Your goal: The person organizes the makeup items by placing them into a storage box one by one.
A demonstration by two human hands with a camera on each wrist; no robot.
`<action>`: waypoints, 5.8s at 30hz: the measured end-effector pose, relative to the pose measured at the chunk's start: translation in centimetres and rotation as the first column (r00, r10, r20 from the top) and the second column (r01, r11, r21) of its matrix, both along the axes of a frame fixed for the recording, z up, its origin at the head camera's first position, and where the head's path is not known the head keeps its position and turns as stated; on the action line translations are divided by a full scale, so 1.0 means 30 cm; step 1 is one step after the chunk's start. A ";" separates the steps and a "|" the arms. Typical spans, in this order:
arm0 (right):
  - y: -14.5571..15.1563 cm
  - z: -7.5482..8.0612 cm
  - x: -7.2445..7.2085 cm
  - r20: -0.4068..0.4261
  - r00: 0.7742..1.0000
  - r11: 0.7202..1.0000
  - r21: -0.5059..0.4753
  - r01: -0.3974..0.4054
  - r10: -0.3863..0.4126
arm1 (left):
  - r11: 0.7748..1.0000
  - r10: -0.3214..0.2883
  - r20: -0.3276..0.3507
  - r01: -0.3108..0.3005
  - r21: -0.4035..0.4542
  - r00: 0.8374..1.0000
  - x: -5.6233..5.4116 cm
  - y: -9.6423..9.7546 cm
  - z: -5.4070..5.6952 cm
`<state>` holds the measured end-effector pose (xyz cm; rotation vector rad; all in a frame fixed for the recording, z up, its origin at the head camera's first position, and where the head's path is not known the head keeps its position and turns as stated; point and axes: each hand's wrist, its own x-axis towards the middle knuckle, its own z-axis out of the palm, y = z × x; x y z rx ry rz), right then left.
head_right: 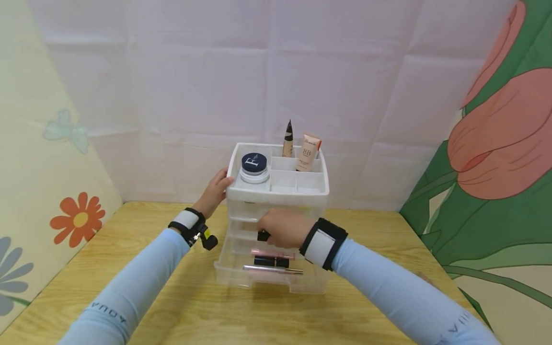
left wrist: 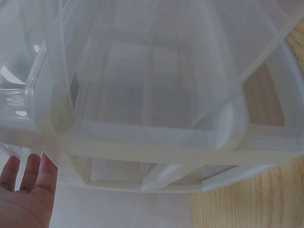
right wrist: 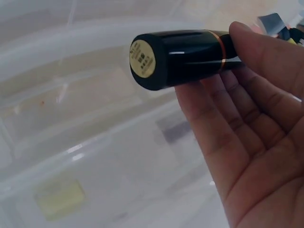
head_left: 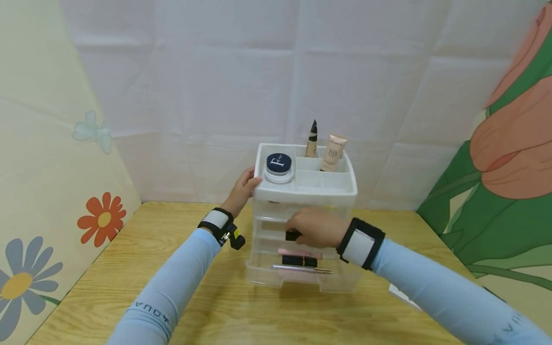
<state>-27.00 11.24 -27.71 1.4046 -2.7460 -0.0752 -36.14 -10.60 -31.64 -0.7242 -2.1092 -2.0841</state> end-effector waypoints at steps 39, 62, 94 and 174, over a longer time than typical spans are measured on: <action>-0.037 -0.106 -0.086 0.205 0.977 0.995 0.088 0.047 -0.064 | 1.000 -0.013 -0.014 0.013 -0.013 1.000 -0.008 -0.004 -0.004; -0.020 -0.105 -0.063 0.225 0.969 0.994 0.066 0.089 -0.102 | 1.000 -0.003 0.003 0.003 0.000 1.000 -0.005 0.001 -0.010; 0.121 0.011 0.224 -0.134 0.989 0.979 -0.202 0.039 -0.067 | 1.000 -0.002 0.004 0.002 -0.003 1.000 0.000 0.002 -0.004; 0.078 -0.355 0.323 -0.663 0.726 0.846 -0.482 -0.226 -0.184 | 1.000 0.006 -0.006 -0.006 -0.001 1.000 0.016 0.006 -0.004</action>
